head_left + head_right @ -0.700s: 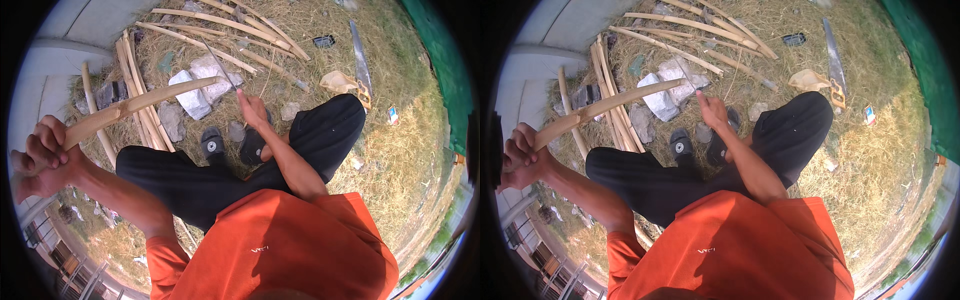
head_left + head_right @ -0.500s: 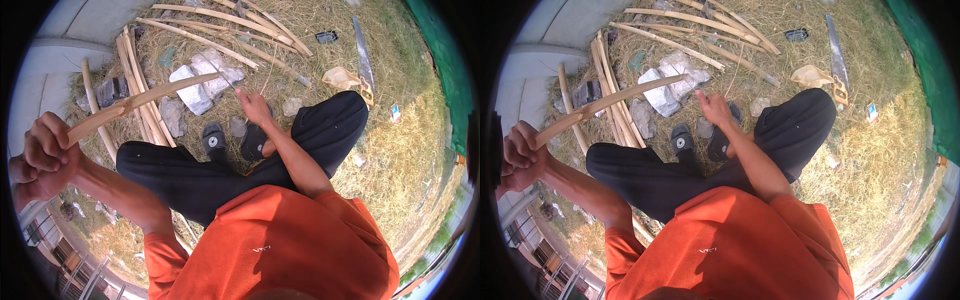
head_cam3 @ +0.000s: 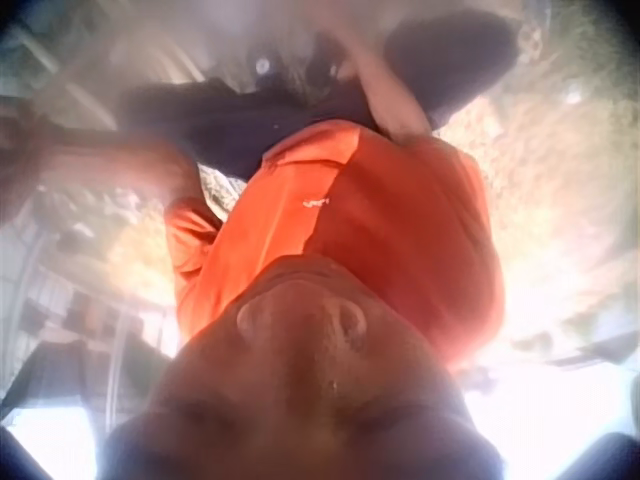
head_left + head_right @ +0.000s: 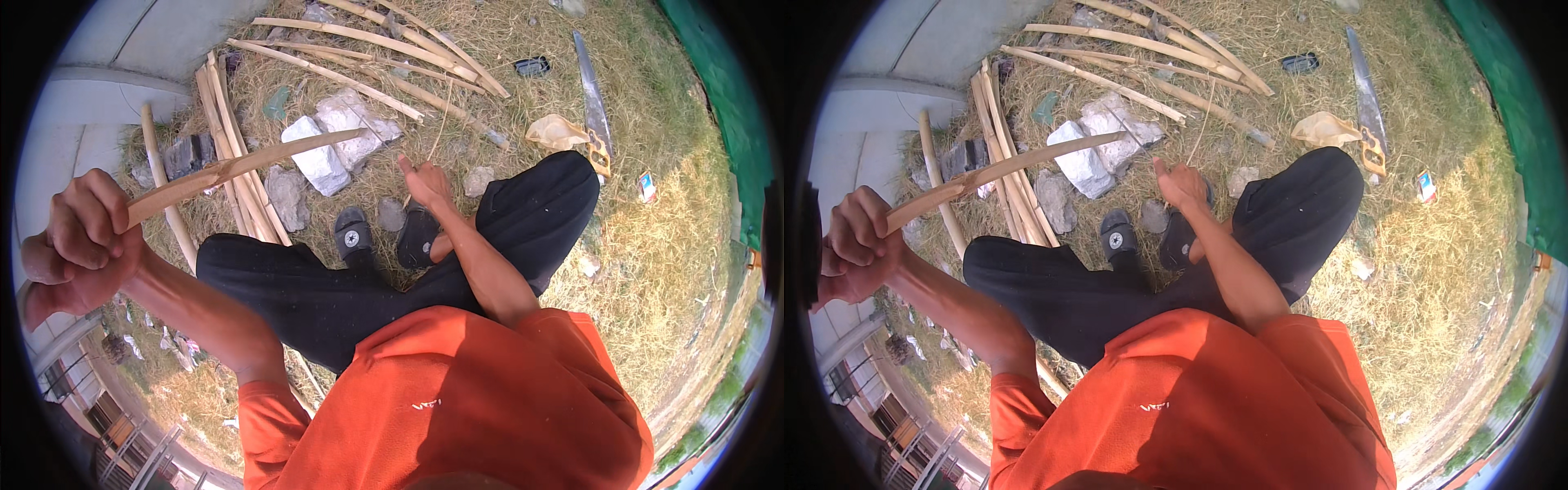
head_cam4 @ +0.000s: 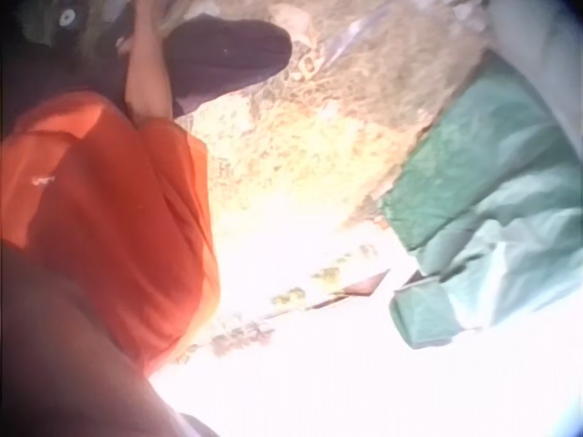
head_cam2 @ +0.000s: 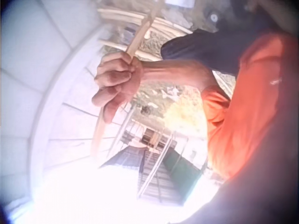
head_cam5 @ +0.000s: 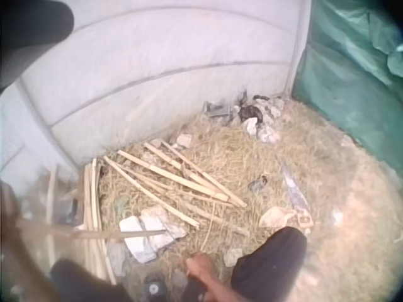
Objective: The person sits on the ground and uses a knife to shave thin strips from a bamboo pole. They repeatedly scrape the surface to create fine shavings, occasionally pausing to inspect the pole before continuing.
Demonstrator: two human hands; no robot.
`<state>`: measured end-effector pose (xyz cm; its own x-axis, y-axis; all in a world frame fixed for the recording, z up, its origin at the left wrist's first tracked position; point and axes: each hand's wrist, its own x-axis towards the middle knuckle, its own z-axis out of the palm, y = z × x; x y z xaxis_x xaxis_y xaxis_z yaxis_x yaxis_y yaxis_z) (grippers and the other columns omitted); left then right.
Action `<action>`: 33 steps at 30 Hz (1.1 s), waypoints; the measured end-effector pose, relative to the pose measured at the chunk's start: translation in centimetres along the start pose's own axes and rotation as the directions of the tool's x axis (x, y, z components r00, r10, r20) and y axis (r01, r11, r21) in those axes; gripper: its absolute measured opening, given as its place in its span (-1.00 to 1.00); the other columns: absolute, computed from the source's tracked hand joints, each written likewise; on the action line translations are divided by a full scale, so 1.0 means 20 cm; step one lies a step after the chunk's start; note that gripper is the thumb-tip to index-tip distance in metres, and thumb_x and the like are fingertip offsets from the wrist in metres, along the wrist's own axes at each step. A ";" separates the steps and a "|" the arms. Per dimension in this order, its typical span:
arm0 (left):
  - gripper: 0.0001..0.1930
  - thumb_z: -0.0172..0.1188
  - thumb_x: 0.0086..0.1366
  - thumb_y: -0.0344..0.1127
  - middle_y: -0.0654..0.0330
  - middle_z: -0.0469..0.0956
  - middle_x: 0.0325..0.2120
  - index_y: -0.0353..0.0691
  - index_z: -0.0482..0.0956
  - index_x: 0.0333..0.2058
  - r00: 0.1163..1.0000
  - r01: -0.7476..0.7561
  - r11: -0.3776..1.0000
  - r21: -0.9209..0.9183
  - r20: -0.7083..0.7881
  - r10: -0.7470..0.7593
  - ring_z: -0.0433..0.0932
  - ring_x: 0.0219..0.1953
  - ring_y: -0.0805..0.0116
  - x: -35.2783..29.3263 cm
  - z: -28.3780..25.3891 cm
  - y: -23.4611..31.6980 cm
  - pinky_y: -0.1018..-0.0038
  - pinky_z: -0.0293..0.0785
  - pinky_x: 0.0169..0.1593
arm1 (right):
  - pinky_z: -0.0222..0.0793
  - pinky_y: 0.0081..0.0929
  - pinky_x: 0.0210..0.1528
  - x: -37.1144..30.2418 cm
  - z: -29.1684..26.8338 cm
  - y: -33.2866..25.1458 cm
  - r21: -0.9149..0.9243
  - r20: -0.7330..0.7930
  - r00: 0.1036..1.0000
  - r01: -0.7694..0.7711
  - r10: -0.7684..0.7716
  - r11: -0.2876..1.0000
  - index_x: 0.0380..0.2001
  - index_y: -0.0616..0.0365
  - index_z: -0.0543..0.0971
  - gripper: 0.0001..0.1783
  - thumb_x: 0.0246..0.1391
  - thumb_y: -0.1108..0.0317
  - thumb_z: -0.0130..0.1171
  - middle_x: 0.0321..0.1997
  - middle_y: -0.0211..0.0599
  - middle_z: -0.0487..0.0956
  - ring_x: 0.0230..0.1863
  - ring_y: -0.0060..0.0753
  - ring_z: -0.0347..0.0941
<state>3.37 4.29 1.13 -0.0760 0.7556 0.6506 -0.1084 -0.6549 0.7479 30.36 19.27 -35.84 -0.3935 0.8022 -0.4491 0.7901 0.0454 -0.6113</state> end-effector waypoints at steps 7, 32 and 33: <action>-0.44 -0.27 0.37 0.24 0.24 -0.02 -0.75 -0.16 0.00 -0.52 0.419 0.323 0.684 0.654 -0.747 0.516 -0.11 -0.70 0.43 0.10 0.14 -0.13 0.51 -0.04 -0.57 | 0.32 0.06 -0.15 -0.18 0.01 -0.19 0.517 0.048 0.984 0.123 -0.172 0.847 -0.58 0.31 0.61 -0.11 0.20 -0.38 -0.26 -0.50 0.21 0.58 -0.32 0.17 0.55; -0.63 -0.15 0.51 -0.08 0.27 0.21 -0.75 -0.23 0.15 -0.42 0.324 0.375 0.534 0.758 -0.647 0.690 0.11 -0.70 0.47 0.34 0.18 -0.27 0.45 0.05 -0.61 | 0.24 0.02 0.15 -0.15 0.15 0.03 0.137 0.133 0.984 -0.140 0.122 0.981 -0.31 0.39 0.62 -0.09 0.20 -0.37 -0.31 -0.12 0.37 0.55 0.04 0.36 0.43; -0.62 -0.18 0.51 -0.05 0.27 0.19 -0.74 -0.23 0.15 -0.40 0.319 0.373 0.588 0.718 -0.694 0.645 0.10 -0.69 0.46 0.35 0.19 -0.23 0.45 0.05 -0.59 | 0.24 0.02 0.14 -0.15 0.14 0.02 0.118 0.089 0.985 -0.155 0.145 0.981 -0.37 0.41 0.62 -0.06 0.19 -0.39 -0.33 -0.14 0.37 0.55 0.03 0.35 0.44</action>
<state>7.18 12.48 2.69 -0.7825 -0.1717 0.5985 0.6192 -0.1134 0.7770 30.59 15.27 -36.52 -0.3148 0.7438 -0.5897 0.7808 -0.1503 -0.6064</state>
